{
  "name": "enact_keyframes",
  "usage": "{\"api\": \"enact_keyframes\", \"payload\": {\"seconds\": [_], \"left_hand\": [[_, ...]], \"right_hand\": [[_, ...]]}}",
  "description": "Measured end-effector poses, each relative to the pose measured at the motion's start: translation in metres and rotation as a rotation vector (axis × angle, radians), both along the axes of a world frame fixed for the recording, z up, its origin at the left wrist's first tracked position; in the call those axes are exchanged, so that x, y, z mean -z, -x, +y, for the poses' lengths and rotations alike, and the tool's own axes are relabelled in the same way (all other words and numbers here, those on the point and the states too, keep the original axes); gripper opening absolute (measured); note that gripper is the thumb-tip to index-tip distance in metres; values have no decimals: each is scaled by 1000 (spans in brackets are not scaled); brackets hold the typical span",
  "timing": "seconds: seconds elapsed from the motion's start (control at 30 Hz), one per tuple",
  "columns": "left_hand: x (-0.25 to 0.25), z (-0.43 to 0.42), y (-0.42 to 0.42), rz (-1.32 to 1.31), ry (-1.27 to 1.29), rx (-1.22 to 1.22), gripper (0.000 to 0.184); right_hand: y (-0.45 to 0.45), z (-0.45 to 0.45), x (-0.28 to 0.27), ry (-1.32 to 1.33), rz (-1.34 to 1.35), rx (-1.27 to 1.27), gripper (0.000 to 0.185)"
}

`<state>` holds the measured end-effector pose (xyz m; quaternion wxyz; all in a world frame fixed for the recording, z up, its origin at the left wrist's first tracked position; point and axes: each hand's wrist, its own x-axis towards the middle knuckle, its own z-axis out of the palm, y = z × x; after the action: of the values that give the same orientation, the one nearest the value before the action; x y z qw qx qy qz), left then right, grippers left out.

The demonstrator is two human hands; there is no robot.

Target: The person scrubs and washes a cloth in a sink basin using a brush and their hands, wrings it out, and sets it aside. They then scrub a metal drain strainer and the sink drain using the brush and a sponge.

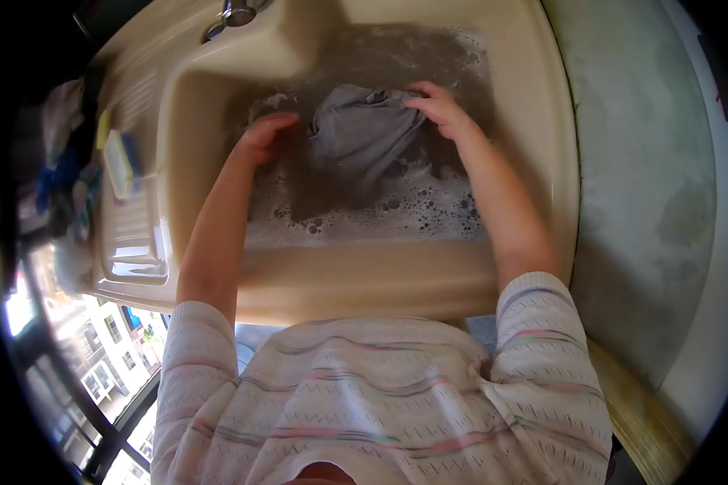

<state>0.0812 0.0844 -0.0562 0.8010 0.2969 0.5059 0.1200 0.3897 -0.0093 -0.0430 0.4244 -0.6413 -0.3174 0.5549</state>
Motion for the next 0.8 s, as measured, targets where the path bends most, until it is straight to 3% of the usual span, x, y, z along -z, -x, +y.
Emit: {"api": "enact_keyframes", "payload": {"seconds": [0.13,0.2,0.23,0.3,0.4,0.47,0.5,0.53,0.57,0.6,0.67,0.7,0.73,0.77,0.8], "left_hand": [[5,-25,-70,-2,-100,-162,38],[8,-26,-66,-77,-127,-111,36],[9,-28,-61,-118,-136,-85,36],[3,-28,-45,-114,-68,-275,34],[3,-28,-51,-211,-63,-409,36],[-4,-38,-72,-297,58,-341,41],[-5,-41,-80,-336,116,-305,44],[-4,-44,-86,-298,149,-319,48],[13,-45,-79,-422,198,-401,42],[47,-47,-76,-251,-327,-234,38],[86,-38,-69,-84,-555,-110,28],[106,-33,-66,8,-664,-55,24],[83,-19,-77,-1,-473,-137,23],[51,-13,-87,-6,-271,-210,22],[-28,-26,-95,-260,-133,-360,22]], "right_hand": [[42,10,8,-131,2,-255,38],[30,19,26,-179,-80,-350,41],[12,14,-6,-93,-230,-225,44],[-34,10,2,95,131,-17,47],[-17,15,19,-89,6,3,52],[36,14,-16,128,-354,-210,53],[54,19,22,-161,-192,-306,46],[80,11,10,-508,-456,-340,35],[108,-1,-23,-715,-658,-295,28],[119,-8,-40,-653,-646,-312,29],[133,-15,-58,-528,-622,-346,30],[119,1,-37,-618,-845,-211,33],[103,20,-18,-384,-809,-88,37],[82,33,1,-351,-837,64,35],[53,40,12,-361,-829,24,38]]}}
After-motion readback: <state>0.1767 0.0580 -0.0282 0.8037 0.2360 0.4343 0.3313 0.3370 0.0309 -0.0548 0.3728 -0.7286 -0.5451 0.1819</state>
